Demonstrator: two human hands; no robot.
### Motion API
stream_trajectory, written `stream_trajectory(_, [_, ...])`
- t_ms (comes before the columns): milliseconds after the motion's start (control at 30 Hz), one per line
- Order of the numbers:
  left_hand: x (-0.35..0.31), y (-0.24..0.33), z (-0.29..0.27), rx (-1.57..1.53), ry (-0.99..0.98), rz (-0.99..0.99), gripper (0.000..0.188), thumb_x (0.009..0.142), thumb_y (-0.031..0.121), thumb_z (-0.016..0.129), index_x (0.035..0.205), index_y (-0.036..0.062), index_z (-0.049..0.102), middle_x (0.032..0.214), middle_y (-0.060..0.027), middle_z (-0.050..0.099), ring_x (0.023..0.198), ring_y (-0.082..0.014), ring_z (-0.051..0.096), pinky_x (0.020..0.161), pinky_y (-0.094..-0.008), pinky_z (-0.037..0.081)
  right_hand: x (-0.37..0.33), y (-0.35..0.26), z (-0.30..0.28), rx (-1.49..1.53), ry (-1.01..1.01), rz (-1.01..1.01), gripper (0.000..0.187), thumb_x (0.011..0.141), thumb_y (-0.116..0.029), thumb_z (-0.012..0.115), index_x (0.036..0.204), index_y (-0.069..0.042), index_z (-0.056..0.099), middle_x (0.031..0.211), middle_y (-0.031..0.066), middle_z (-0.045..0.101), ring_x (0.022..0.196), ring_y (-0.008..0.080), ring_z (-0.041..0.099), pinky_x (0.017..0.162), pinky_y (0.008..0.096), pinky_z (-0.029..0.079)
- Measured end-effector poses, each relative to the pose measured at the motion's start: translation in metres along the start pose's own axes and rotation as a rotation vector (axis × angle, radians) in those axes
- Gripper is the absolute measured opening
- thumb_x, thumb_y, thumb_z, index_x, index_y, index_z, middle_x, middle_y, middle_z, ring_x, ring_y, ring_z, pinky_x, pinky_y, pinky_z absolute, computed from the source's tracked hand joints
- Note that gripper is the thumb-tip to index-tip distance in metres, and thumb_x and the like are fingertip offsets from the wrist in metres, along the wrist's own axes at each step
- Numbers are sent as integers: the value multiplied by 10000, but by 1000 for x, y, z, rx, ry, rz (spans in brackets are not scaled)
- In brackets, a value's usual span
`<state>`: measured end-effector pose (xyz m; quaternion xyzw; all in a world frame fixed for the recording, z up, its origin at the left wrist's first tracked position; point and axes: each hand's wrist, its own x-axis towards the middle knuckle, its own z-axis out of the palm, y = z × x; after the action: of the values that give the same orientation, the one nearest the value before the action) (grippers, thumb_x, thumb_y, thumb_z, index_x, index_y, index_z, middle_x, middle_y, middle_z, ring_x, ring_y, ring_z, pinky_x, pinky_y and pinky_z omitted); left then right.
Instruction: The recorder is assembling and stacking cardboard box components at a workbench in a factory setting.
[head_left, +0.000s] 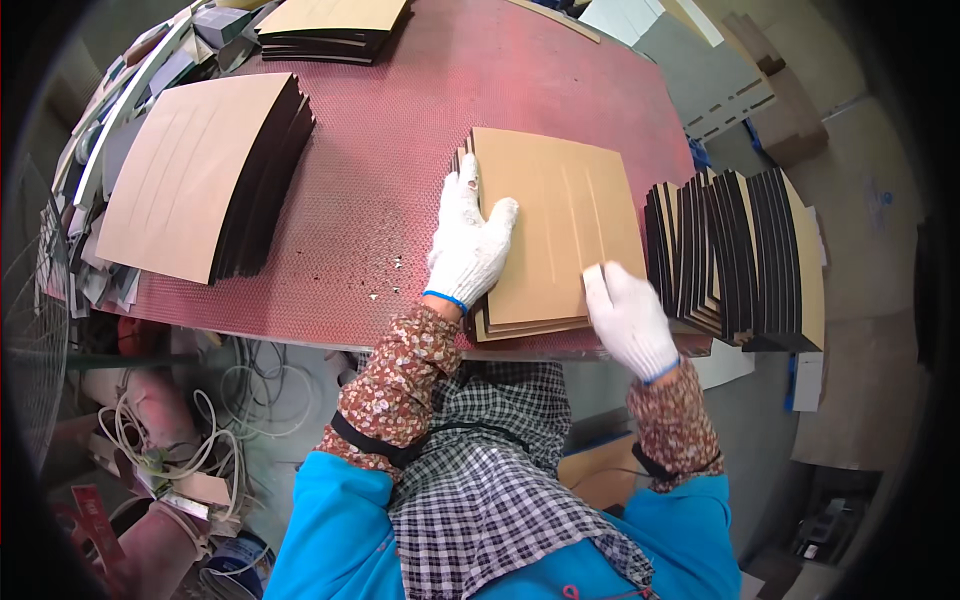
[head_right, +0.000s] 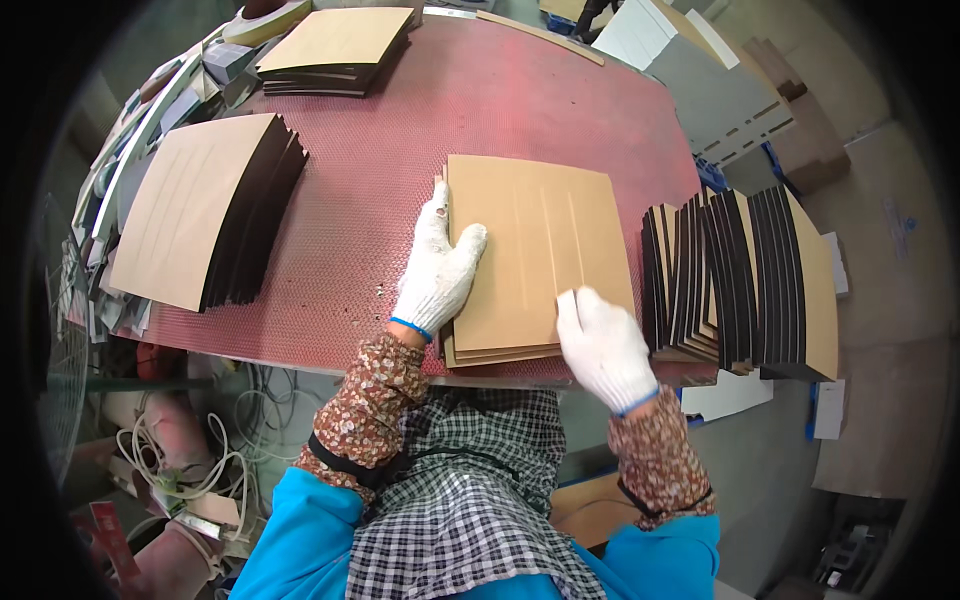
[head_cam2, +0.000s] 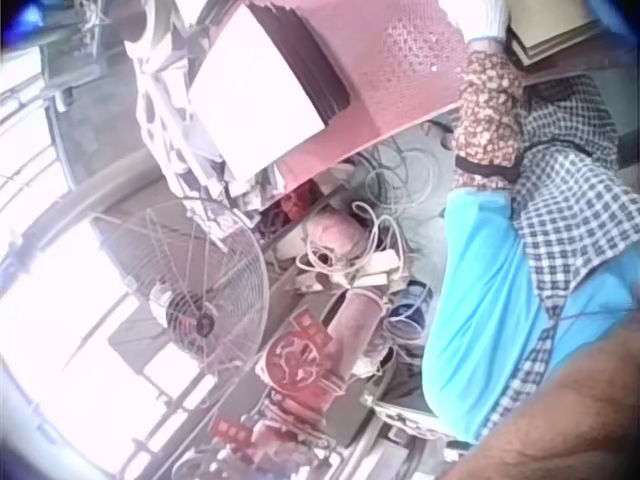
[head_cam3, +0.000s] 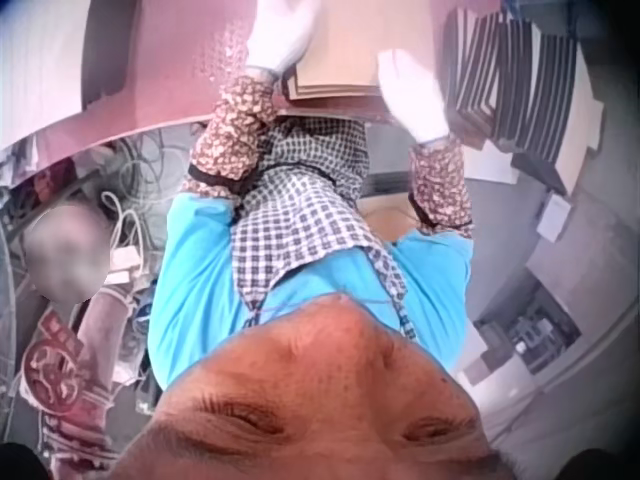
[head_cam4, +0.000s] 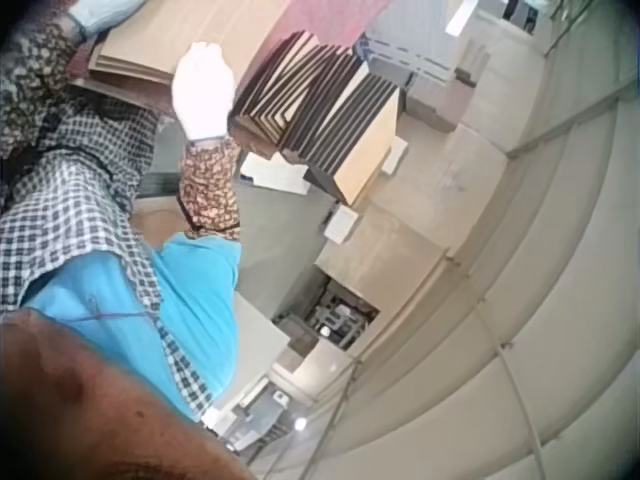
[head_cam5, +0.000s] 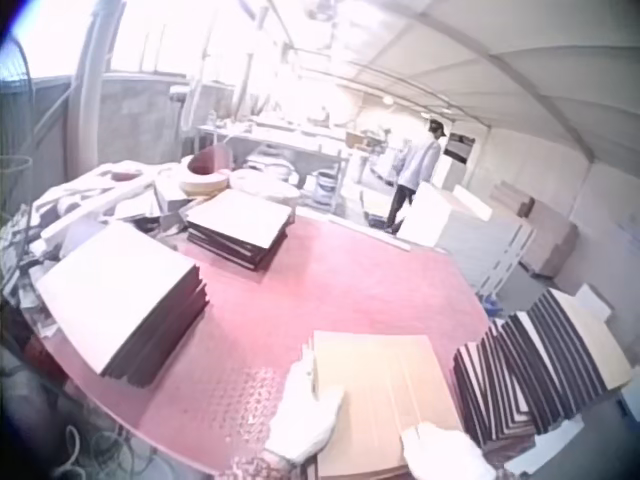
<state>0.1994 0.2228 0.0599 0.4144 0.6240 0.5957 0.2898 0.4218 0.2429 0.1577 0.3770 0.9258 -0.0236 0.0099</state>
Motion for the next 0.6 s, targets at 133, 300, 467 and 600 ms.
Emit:
stream_trajectory(133, [0,1,2,64,-6,-18,807,978,181,617,1604,-98,192,1650,-301,259,1534,-375,295,1260,-408,251,-25,-15,-1,43,28,-55,156,978,-125,562,1077,-20,622,882,156,607,723,333,681,590,463,567])
stream_trajectory(300, [2,-8,6,60,43,13,818,951,346,631,1619,36,276,1621,-327,292,1519,-455,299,1233,-484,290,-11,-33,2,8,134,-104,199,973,-124,583,1133,-17,632,873,142,601,720,315,684,580,450,565])
stream_trajectory(467, [2,-12,6,98,56,-2,823,948,362,632,1621,45,279,1624,-326,284,1499,-462,333,1218,-489,317,14,-33,2,132,56,25,155,986,-166,564,1052,-37,618,912,166,613,737,365,673,646,492,564])
stream_trajectory(600, [0,-1,3,49,18,-32,791,965,181,634,1586,-106,238,1659,-301,246,1529,-379,303,1260,-411,249,56,-20,5,47,89,-19,154,999,-178,539,1023,-40,604,939,183,626,773,397,669,684,510,558])
